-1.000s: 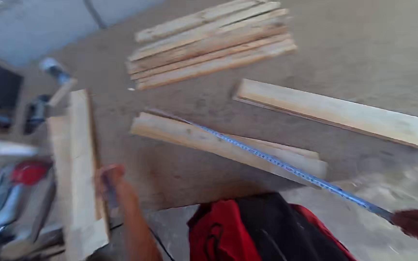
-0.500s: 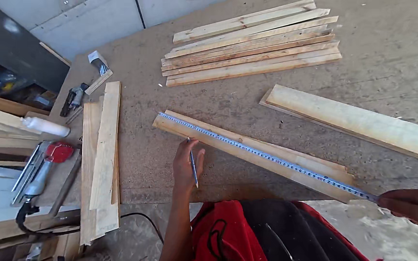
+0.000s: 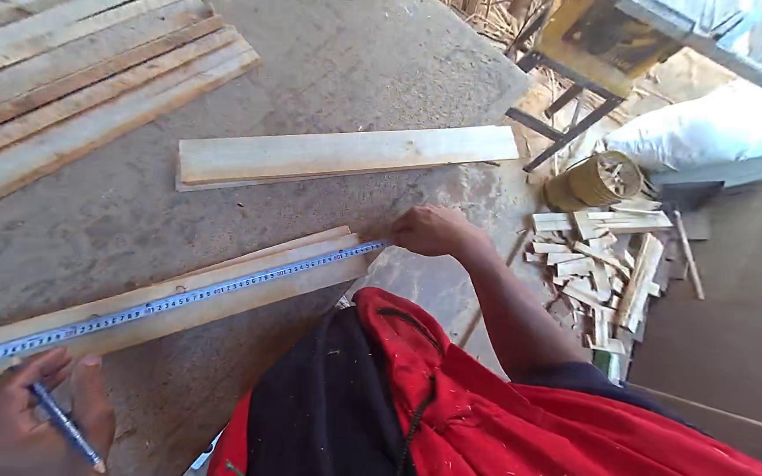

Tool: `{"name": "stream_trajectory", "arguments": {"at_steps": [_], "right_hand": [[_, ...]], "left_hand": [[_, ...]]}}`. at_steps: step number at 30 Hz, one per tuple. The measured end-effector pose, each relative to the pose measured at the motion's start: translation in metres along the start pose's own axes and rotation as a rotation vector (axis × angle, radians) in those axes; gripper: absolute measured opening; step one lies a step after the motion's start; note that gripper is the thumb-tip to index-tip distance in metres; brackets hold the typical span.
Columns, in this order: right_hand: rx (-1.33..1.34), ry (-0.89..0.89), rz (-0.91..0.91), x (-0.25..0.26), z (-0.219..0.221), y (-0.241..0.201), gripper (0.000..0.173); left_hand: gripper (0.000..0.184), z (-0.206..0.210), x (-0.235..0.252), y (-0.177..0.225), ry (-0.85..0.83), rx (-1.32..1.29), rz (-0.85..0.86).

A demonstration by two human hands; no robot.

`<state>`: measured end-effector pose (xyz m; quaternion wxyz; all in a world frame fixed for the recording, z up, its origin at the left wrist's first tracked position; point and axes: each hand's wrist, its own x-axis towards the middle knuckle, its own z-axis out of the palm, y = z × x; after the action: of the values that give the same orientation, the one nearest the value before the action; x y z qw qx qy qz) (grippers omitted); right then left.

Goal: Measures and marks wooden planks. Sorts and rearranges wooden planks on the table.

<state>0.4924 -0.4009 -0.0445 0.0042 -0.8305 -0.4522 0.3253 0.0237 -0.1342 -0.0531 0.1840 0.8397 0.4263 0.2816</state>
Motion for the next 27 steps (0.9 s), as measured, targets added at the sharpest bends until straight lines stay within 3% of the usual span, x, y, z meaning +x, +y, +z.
{"name": "stream_trajectory", "arguments": {"at_steps": [4,9,13,15,19,23,27], "right_hand": [[0.005,-0.004,-0.012,0.004,0.004,0.007,0.028],[0.007,-0.004,0.007,0.005,0.005,0.007,0.027],[0.008,0.012,-0.045,0.003,0.004,0.008,0.027],[0.000,0.022,-0.065,0.003,0.004,0.007,0.028],[0.008,0.031,-0.054,0.002,0.005,0.005,0.027],[0.028,0.056,-0.069,-0.010,0.001,0.004,0.026],[0.064,0.094,-0.268,-0.016,0.009,0.002,0.018]], "left_hand": [[0.059,0.005,0.031,0.028,-0.215,0.071,0.230],[0.094,0.034,0.063,0.042,-0.531,0.241,0.460],[0.119,0.067,0.081,0.025,-0.726,0.393,0.379],[0.119,0.074,0.087,0.015,-0.773,0.401,0.365],[0.101,0.071,0.085,0.012,-0.736,0.327,0.374],[0.090,0.060,0.075,0.027,-0.592,0.299,0.403],[0.087,0.014,0.056,0.040,-0.391,0.398,0.287]]}}
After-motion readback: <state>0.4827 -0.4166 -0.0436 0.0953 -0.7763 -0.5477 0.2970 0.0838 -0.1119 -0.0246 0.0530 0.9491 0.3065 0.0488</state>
